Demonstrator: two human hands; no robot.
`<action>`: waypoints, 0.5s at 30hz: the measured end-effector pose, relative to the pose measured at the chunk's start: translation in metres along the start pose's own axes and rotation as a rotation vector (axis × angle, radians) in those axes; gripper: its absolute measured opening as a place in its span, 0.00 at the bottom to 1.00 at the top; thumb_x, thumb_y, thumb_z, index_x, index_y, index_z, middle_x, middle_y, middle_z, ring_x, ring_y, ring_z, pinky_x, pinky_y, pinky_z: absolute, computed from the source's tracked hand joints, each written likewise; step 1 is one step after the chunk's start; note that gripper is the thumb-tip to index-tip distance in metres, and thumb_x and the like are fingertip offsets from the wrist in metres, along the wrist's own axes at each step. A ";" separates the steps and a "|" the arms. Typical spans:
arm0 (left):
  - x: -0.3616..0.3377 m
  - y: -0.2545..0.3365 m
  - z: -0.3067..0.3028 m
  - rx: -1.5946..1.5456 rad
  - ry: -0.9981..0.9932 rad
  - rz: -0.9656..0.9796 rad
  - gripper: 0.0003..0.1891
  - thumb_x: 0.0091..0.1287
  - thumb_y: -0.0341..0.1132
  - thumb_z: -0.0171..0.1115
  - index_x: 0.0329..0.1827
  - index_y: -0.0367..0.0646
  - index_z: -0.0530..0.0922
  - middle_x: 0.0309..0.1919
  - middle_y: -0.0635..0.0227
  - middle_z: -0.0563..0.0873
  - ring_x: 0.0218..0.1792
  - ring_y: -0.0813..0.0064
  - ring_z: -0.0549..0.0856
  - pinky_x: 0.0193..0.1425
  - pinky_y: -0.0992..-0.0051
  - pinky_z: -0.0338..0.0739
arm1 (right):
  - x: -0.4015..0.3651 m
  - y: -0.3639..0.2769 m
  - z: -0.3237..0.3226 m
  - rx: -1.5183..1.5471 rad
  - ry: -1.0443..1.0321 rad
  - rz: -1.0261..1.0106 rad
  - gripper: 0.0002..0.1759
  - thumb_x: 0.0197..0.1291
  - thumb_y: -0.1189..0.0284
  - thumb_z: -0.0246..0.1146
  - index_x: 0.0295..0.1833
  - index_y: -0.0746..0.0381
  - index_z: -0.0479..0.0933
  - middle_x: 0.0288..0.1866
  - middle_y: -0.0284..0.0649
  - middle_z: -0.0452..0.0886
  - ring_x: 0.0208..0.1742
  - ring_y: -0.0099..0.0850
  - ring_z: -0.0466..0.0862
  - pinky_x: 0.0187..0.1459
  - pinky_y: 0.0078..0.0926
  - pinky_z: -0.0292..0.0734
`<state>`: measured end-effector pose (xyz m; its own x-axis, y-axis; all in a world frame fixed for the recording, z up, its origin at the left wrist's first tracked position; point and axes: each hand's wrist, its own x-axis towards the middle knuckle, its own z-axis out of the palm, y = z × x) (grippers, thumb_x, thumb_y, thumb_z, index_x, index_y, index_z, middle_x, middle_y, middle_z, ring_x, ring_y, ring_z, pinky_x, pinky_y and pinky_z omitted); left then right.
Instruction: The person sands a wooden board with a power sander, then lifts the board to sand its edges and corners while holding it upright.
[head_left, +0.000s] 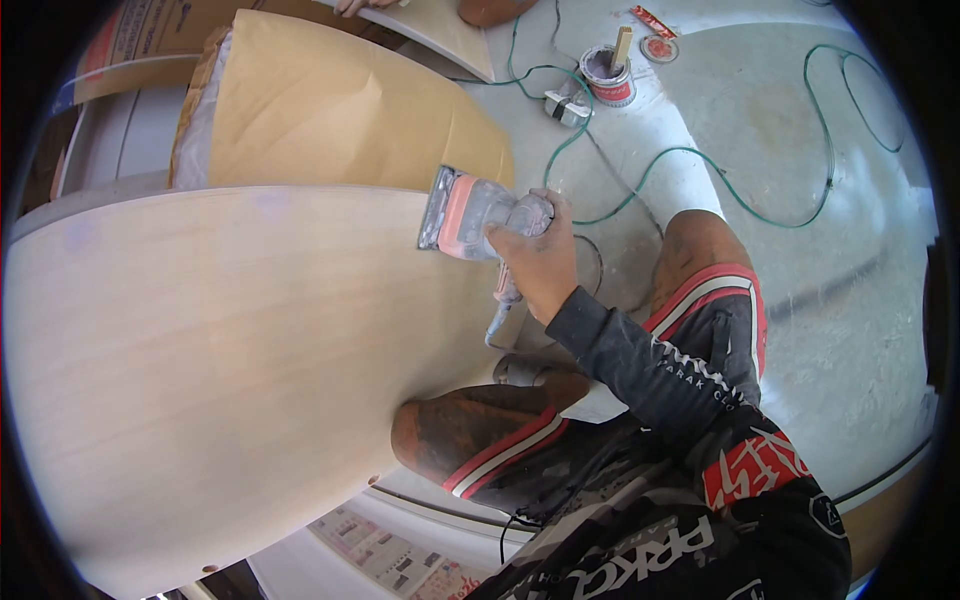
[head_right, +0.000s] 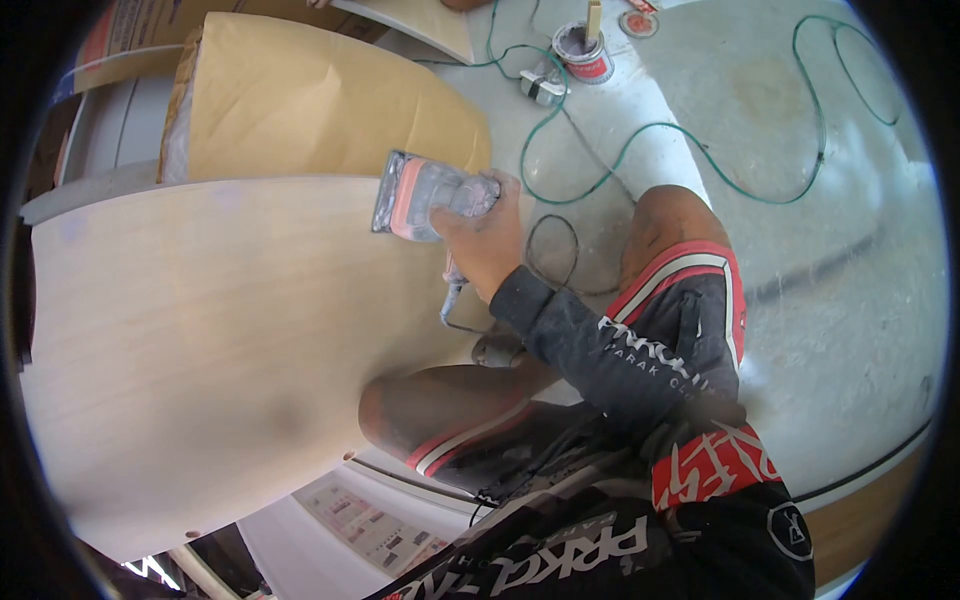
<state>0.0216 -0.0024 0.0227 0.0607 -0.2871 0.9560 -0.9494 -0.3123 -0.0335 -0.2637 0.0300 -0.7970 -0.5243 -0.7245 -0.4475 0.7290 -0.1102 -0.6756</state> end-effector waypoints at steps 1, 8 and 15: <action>0.002 0.001 0.002 0.002 -0.002 0.004 0.38 0.84 0.60 0.31 0.80 0.36 0.65 0.72 0.34 0.72 0.70 0.47 0.78 0.70 0.36 0.76 | -0.001 0.002 0.000 -0.011 0.018 -0.003 0.41 0.56 0.75 0.74 0.71 0.64 0.59 0.53 0.44 0.77 0.45 0.30 0.83 0.36 0.32 0.85; 0.007 0.003 0.007 0.008 -0.010 0.016 0.38 0.84 0.61 0.31 0.80 0.37 0.64 0.72 0.34 0.72 0.70 0.47 0.78 0.70 0.36 0.76 | 0.000 0.017 -0.009 0.119 0.060 0.087 0.40 0.55 0.73 0.76 0.69 0.65 0.62 0.54 0.45 0.77 0.50 0.30 0.83 0.42 0.30 0.84; 0.007 0.004 0.008 0.017 -0.014 0.026 0.38 0.84 0.61 0.32 0.80 0.37 0.64 0.73 0.34 0.72 0.70 0.47 0.78 0.70 0.36 0.76 | -0.045 -0.004 0.020 -0.491 -0.036 -0.491 0.41 0.51 0.73 0.79 0.69 0.62 0.66 0.57 0.48 0.76 0.52 0.36 0.82 0.48 0.37 0.82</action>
<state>0.0208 -0.0128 0.0265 0.0402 -0.3079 0.9506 -0.9454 -0.3196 -0.0636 -0.2346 0.0497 -0.7622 -0.7217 -0.6922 -0.0081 0.1232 -0.1170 -0.9855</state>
